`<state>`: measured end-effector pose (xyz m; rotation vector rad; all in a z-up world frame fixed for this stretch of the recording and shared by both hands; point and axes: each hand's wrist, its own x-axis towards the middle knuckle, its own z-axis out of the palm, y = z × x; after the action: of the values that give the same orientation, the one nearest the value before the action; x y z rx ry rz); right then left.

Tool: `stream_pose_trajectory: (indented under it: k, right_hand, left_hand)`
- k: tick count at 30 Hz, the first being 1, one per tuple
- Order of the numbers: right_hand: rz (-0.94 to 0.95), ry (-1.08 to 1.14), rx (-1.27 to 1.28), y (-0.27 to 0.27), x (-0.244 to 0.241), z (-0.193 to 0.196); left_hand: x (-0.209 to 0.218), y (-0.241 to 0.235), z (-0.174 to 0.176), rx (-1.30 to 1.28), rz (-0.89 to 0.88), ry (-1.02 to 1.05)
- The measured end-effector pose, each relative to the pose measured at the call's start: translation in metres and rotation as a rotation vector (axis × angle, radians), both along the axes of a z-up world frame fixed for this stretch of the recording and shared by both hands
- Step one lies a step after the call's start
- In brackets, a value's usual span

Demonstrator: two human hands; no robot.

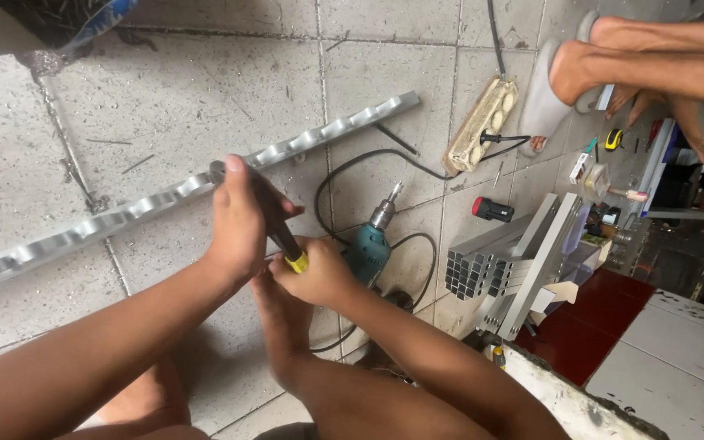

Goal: Assembling metal rails by drilling holes and using a manual rivet gun to fasten components.

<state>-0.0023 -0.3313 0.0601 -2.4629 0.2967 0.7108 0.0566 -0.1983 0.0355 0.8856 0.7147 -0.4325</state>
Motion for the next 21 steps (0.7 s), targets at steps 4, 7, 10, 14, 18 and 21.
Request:
stream_pose_trajectory:
  k: [4, 7, 10, 14, 18, 21]
  right_hand:
    - [0.211, 0.294, 0.020, -0.011, 0.022, 0.054]
    - [0.227, 0.585, -0.051, -0.002, 0.054, 0.128]
    - [0.231, 0.668, -0.087, -0.010, 0.062, 0.175]
    - [0.362, 0.577, -0.050, -0.028, 0.052, 0.189]
    - [0.506, 0.469, 0.148, -0.045, 0.029, 0.161]
    - [0.485, 0.622, 0.091, -0.069, 0.018, 0.138]
  left_hand:
    - [-0.004, 0.001, 0.007, -0.014, -0.153, -0.202]
    - [0.006, 0.006, -0.001, 0.070, -0.224, -0.390]
    - [0.017, 0.022, 0.016, 0.100, -0.343, -0.685]
    - [0.028, 0.038, 0.053, 0.034, -0.573, -0.904]
    - [0.021, 0.052, 0.042, 0.045, -0.616, -1.047]
    - [0.014, 0.074, 0.035, 0.334, -0.991, -0.912]
